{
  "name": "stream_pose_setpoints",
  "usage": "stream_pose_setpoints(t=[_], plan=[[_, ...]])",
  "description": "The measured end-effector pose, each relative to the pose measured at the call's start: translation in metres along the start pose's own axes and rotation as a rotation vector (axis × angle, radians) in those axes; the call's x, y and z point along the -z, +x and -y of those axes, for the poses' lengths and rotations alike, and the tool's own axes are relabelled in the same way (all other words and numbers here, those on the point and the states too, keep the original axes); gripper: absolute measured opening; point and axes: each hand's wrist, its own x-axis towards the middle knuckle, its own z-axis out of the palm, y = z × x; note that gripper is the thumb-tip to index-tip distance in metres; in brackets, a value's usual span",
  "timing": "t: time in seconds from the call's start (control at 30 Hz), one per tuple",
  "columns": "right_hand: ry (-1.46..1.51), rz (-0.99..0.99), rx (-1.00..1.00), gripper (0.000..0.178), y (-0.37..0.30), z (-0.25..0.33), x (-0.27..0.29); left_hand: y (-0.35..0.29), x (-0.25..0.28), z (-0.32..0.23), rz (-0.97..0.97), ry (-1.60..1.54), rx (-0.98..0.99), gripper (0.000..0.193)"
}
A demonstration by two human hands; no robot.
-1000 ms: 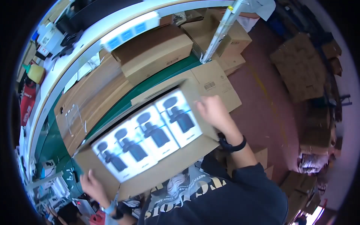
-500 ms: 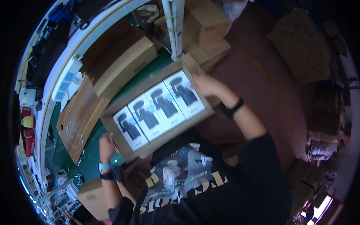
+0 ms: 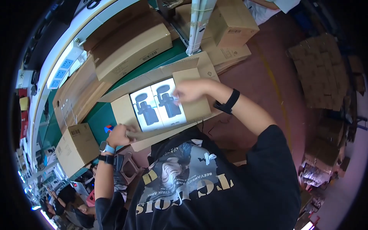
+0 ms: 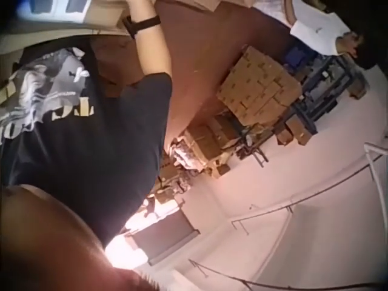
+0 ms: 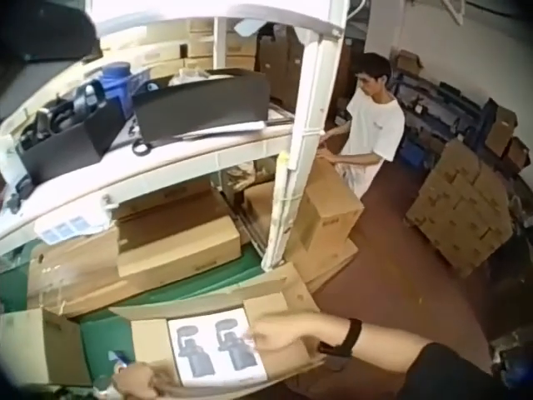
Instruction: The person seals cardboard boxes with a tape dispenser, places small product boxes into a larger box, and folds a flat cardboard piece into a new box before sealing its bottom.
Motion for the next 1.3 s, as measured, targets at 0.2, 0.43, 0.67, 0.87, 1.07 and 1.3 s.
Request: stream_pose_setpoints(t=[0.2, 0.43, 0.67, 0.87, 1.07, 1.3], plan=[[-0.274, -0.383, -0.471, 0.053, 0.032, 0.022, 0.036, 0.032, -0.053, -0.009, -1.052, 0.133, 0.122, 0.085], [-0.476, -0.568, -0.303, 0.081, 0.014, 0.009, -0.103, 0.047, -0.067, 0.006, -1.244, 0.291, 0.199, 0.076], [-0.543, -0.484, -0.432, 0.071, 0.029, 0.018, -0.108, 0.082, -0.072, 0.016, -1.263, 0.064, 0.134, 0.072], [-0.214, -0.464, 0.008, 0.032, 0.168, 0.134, -0.082, 0.082, -0.061, 0.021, -1.15, 0.086, 0.171, 0.076], [-0.311, 0.109, -0.317, 0.022, 0.456, 0.189, -0.148, 0.12, -0.085, 0.036, -1.432, -0.173, -0.034, 0.078], [-0.301, -0.041, -0.508, 0.029, 0.522, 0.101, -0.199, 0.105, -0.081, 0.036, -1.33, -0.299, -0.188, 0.079]])
